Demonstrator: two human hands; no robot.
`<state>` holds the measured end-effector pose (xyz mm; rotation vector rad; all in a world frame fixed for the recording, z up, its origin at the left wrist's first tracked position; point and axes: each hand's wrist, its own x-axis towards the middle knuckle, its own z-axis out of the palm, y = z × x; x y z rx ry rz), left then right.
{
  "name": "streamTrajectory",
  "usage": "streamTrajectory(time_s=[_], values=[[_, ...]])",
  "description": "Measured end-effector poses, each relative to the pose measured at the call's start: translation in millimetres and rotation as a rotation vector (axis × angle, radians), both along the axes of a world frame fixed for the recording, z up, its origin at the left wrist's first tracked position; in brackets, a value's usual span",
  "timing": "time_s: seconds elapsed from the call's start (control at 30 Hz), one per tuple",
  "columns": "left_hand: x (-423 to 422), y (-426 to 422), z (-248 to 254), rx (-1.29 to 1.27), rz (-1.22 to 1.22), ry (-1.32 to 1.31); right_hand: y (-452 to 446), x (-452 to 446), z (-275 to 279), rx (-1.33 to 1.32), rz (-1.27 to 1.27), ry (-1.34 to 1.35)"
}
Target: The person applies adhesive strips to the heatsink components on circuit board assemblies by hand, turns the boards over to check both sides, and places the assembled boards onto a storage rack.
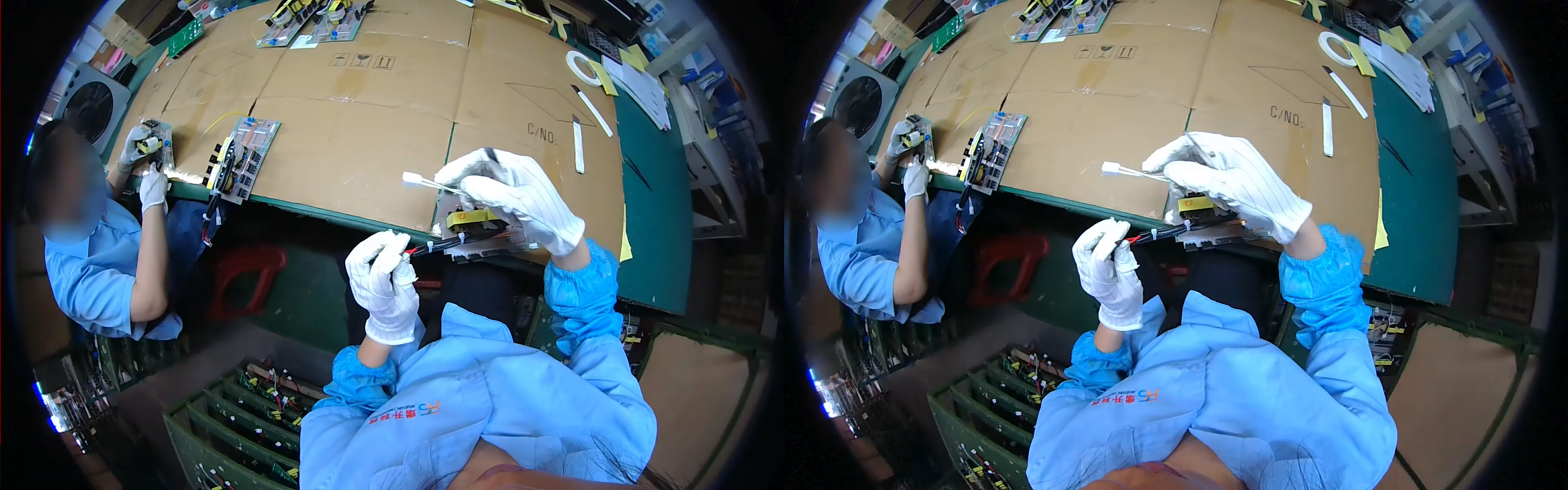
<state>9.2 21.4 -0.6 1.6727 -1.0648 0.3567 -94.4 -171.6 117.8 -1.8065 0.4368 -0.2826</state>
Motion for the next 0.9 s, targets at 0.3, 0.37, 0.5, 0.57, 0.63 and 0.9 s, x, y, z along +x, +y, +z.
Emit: streamTrajectory(time_s=[0.3,0.37,0.5,0.57,0.63,0.9], values=[[-0.2,-2.7,0.2,0.005,0.009,0.067,14.0,-27.5,-0.3,-0.063,-0.12,-0.144],[0.4,-3.5,1.3,0.002,0.004,0.056,23.1,-28.9,-4.9,-0.147,-0.34,-0.21],[-0.2,-3.3,2.0,0.008,0.012,0.058,34.0,-48.0,-16.0,-1.173,-0.299,-0.215],[-0.7,-3.7,2.0,0.014,0.022,0.055,35.1,-57.5,-30.6,-1.246,-0.267,-0.247],[-0.7,-4.4,1.4,0.0,0.016,0.063,35.9,-64.6,-39.1,-1.287,-0.206,-0.254],[-0.5,-4.2,0.5,0.007,0.021,0.046,40.3,-73.4,-44.9,-1.234,-0.167,-0.285]])
